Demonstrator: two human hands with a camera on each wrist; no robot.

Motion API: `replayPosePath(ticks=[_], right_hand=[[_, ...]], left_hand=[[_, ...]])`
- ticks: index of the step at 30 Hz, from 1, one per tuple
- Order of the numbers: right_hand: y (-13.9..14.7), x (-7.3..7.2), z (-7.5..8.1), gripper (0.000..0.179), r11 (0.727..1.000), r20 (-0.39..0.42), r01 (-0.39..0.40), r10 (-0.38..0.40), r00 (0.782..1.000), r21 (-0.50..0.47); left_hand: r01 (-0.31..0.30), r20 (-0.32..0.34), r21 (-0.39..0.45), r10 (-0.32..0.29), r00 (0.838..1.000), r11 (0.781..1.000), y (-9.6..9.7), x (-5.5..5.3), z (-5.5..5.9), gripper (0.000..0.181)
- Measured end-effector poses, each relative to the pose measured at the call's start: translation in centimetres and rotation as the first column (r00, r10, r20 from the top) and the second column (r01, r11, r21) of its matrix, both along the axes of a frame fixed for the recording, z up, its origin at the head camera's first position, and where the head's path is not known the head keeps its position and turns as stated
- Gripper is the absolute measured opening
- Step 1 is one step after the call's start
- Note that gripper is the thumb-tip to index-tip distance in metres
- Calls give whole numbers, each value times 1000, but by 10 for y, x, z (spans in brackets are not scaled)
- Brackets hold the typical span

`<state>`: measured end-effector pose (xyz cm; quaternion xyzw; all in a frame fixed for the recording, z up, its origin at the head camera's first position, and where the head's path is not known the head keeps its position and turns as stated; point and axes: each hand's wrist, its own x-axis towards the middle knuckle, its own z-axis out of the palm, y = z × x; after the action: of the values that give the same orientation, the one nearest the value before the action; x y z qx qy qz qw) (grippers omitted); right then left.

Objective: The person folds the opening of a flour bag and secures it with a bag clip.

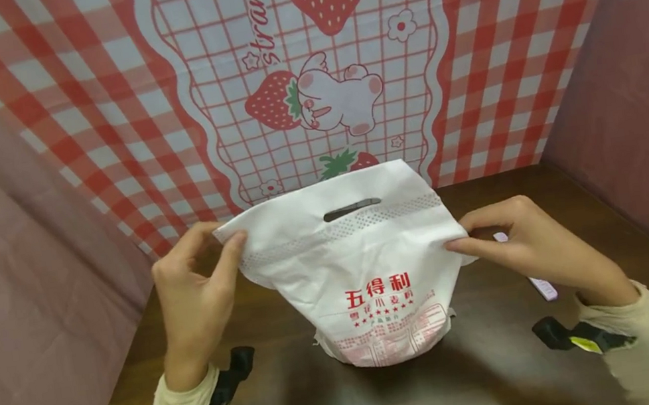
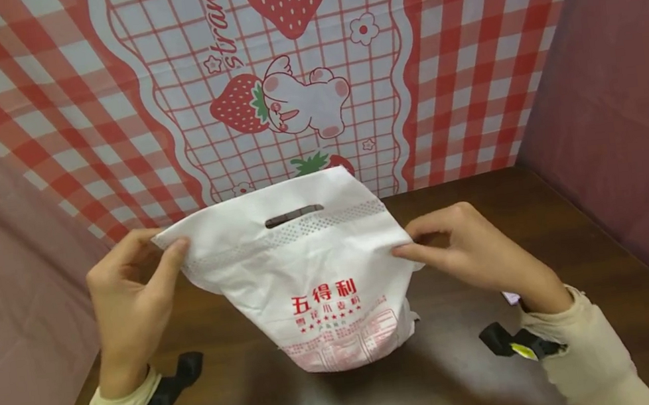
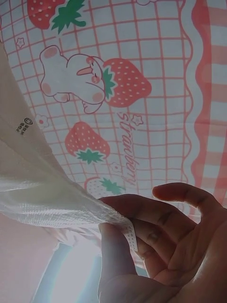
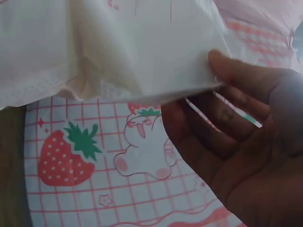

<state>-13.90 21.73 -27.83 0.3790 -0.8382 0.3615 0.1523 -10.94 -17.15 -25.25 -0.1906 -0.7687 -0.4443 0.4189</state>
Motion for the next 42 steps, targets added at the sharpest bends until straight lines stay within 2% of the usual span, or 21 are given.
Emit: replayPosePath(ticks=[4, 7, 11, 15, 26, 29, 34, 38, 42], right_hand=[[5, -1, 3, 22, 1000, 158, 4, 0, 987, -24], [6, 0, 6, 18, 998, 196, 58, -55, 979, -9], [9, 5, 8, 22, 996, 94, 85, -89, 992, 41], [10, 4, 6, 26, 997, -1, 55, -55, 998, 62], [11, -9, -1, 34, 994, 26, -104, 103, 994, 44], [10, -6, 0, 32, 996, 8, -79, 79, 997, 44], [3, 7, 5, 34, 999, -71, 30, -27, 997, 40], [-5, 14, 9, 41, 999, -73, 41, -40, 996, 6], [-11, 17, 9, 38, 999, -83, 49, -50, 995, -18]], left_hand=[[-15, -12, -12, 15, 1000, 1000, 0, -1, 1, 8], [-25, -17, -14, 25, 1000, 1000, 0, -1, 1, 9], [-32, -13, -16, 32, 999, 999, 0, -1, 0, 10], [-39, -9, -17, 38, 999, 999, -1, 0, -1, 9], [-45, -45, -21, 44, 998, 999, -3, 0, 2, 8], [-48, -33, -40, 47, 998, 998, -4, 0, 2, 7], [-45, -15, -80, 44, 999, 996, -4, 0, 2, 7], [-50, -11, -98, 49, 999, 994, -4, 2, 2, 8], [-78, -12, -129, 77, 997, 989, -7, 8, 4, 11]])
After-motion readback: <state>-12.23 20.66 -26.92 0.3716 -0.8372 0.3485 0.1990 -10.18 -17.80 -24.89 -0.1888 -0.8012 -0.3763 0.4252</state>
